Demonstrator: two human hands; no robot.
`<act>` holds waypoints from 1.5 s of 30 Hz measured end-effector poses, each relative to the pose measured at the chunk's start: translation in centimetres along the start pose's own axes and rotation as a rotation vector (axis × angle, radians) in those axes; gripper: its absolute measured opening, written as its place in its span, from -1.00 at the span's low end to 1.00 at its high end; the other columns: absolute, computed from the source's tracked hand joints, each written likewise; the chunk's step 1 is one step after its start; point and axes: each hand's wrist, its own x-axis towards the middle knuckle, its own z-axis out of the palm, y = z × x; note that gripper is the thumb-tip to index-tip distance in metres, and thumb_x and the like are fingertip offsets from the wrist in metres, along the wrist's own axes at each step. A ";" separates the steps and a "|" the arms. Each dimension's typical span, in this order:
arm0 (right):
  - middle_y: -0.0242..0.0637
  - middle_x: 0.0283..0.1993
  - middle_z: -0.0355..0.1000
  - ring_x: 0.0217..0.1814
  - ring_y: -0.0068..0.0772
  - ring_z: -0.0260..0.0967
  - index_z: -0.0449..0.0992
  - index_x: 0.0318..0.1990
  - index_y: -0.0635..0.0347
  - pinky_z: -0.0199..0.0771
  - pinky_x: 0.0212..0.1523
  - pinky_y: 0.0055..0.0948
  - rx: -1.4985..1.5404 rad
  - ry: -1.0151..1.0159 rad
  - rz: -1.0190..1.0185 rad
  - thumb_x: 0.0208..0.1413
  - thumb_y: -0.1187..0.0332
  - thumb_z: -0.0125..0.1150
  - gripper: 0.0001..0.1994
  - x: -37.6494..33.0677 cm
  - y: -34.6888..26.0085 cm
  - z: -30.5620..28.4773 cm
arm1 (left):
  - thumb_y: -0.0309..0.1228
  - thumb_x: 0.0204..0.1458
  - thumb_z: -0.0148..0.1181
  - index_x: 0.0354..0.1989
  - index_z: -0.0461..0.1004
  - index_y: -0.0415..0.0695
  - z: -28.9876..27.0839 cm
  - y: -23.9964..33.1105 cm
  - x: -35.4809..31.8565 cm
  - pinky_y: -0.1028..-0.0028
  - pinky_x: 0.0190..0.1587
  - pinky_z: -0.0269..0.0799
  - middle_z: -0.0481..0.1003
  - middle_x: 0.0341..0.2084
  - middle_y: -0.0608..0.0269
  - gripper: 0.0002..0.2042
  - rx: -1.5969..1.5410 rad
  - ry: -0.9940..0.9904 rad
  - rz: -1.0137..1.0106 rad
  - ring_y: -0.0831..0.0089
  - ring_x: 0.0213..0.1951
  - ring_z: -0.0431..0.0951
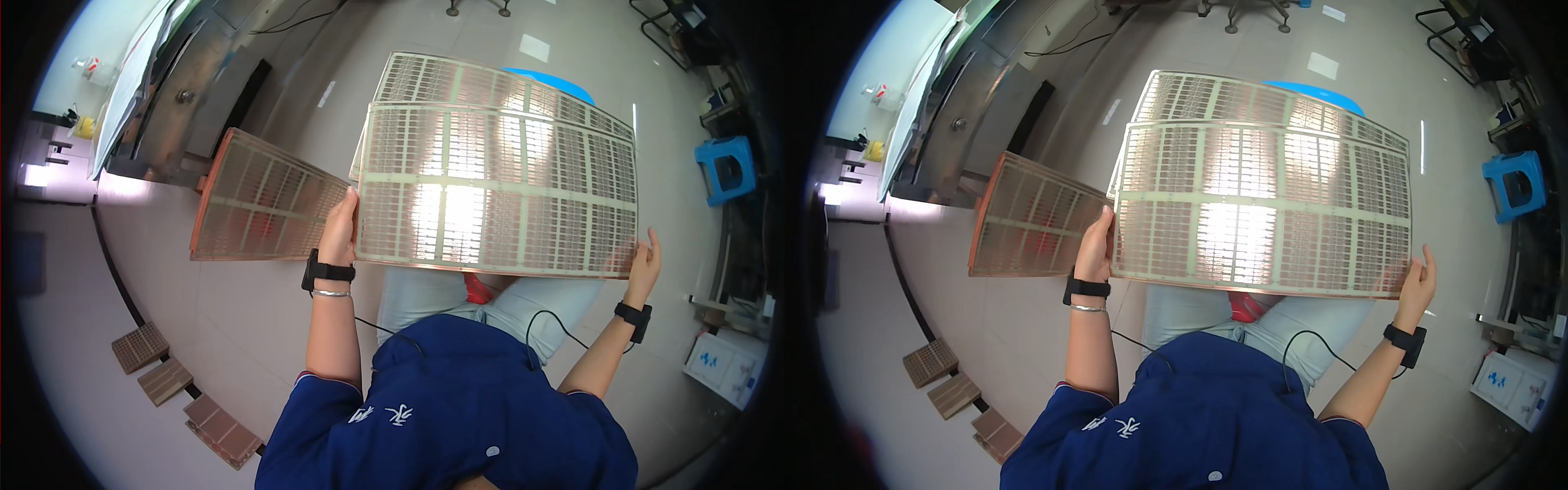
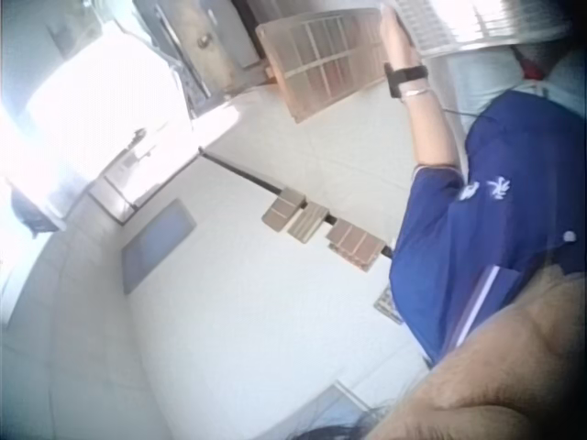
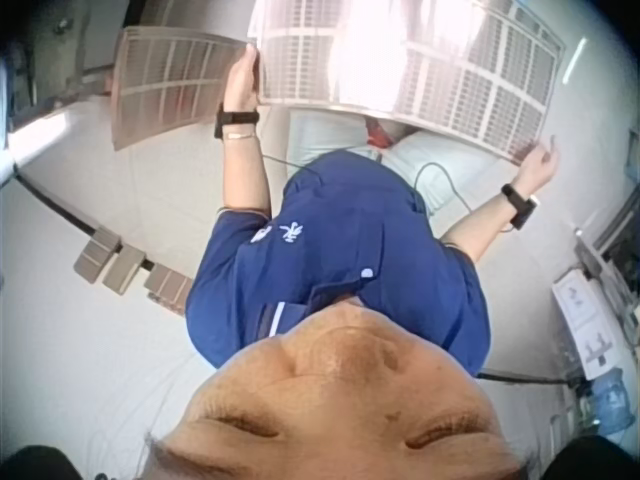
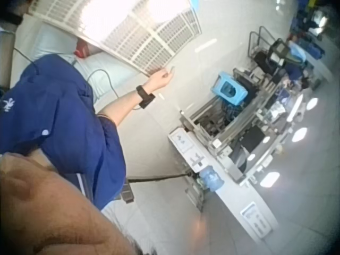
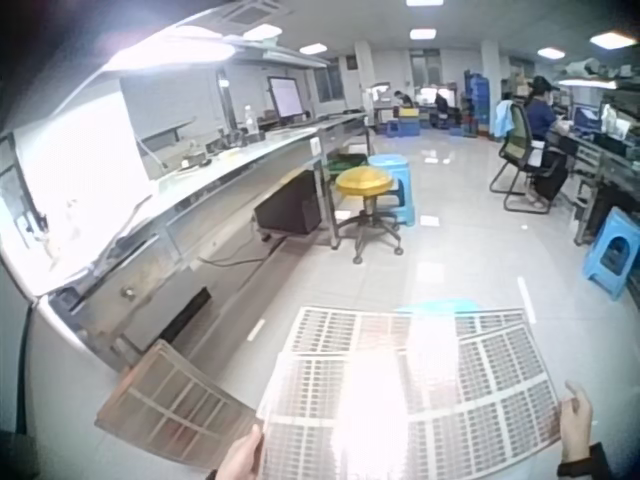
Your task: Inspecting metal mesh filters and recording data on an inspection form.
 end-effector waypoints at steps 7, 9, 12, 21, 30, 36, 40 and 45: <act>-0.29 -0.29 0.42 -0.29 -0.58 0.33 0.33 0.10 0.18 0.34 -0.22 -0.60 0.052 0.012 0.022 0.20 0.39 -0.09 -0.68 -0.1 0.0 -0.1 | -0.14 0.19 -0.15 -0.46 0.42 -0.14 -0.7 -1.5 -0.4 0.67 -0.67 0.16 0.32 -0.66 0.44 -0.64 0.224 0.089 0.112 0.72 -0.68 0.23; -0.31 -0.30 0.42 -0.30 -0.59 0.32 0.34 0.10 0.17 0.33 -0.23 -0.61 0.077 0.021 0.020 0.20 0.39 -0.09 -0.68 -0.2 0.1 -0.1 | -0.14 0.18 -0.15 -0.49 0.41 -0.09 -0.9 -2.3 -0.3 0.68 -0.76 0.06 0.25 -0.73 0.49 -0.66 0.158 0.090 0.207 0.75 -0.75 0.16; -0.36 -0.33 0.40 -0.33 -0.63 0.30 0.35 0.09 0.17 0.31 -0.28 -0.64 0.156 0.038 0.055 0.20 0.40 -0.08 -0.69 -0.6 -0.9 -0.2 | -0.16 0.18 -0.13 -0.49 0.41 -0.10 -1.6 -2.7 -0.5 0.70 -0.75 0.05 0.27 -0.71 0.48 -0.67 0.109 0.087 0.294 0.76 -0.74 0.18; -0.55 -0.48 0.29 -0.52 -0.79 0.04 0.40 0.03 0.26 0.07 -0.51 -0.75 0.372 -0.007 0.124 0.21 0.32 -0.06 -0.69 -1.7 -6.0 0.3 | -0.19 0.19 -0.11 -0.35 0.46 -0.19 -3.2 -2.8 -0.4 0.69 -0.58 0.17 0.37 -0.62 0.50 -0.68 0.072 0.184 0.438 0.76 -0.62 0.27; -0.52 -0.43 0.37 -0.46 -0.78 0.17 0.47 -0.18 0.30 0.15 -0.46 -0.74 0.379 -0.205 0.041 0.19 0.29 -0.01 -0.75 -1.7 -9.6 -0.6 | -0.17 0.18 -0.09 -0.36 0.43 -0.23 -5.1 -2.6 0.3 0.60 -0.34 0.29 0.45 -0.44 0.37 -0.66 0.071 0.230 0.423 0.63 -0.41 0.39; -0.48 -0.38 0.39 -0.39 -0.76 0.21 0.44 -0.23 0.28 0.21 -0.37 -0.72 0.433 -0.305 -0.032 0.19 0.33 0.00 -0.81 -1.5 -10.9 -0.9 | -0.17 0.19 -0.10 -0.38 0.42 -0.20 -6.3 -3.2 0.9 0.59 -0.35 0.30 0.44 -0.46 0.38 -0.67 0.122 0.270 0.403 0.63 -0.41 0.38; -0.51 -0.40 0.36 -0.43 -0.78 0.17 0.43 -0.24 0.28 0.17 -0.41 -0.73 0.437 -0.338 -0.072 0.18 0.33 0.00 -0.82 -1.6 -11.4 -1.1 | -0.14 0.17 -0.08 -0.50 0.36 -0.10 -6.4 -3.6 1.2 0.59 -0.52 0.21 0.32 -0.63 0.46 -0.68 0.121 0.331 0.434 0.66 -0.57 0.29; -0.54 -0.43 0.34 -0.45 -0.79 0.14 0.42 -0.25 0.27 0.14 -0.43 -0.73 0.438 -0.325 -0.100 0.18 0.33 0.01 -0.82 -1.6 -11.5 -1.0 | -0.13 0.16 -0.07 -0.55 0.34 -0.09 -6.2 -3.7 1.2 0.59 -0.54 0.19 0.30 -0.67 0.46 -0.66 0.112 0.352 0.446 0.64 -0.60 0.28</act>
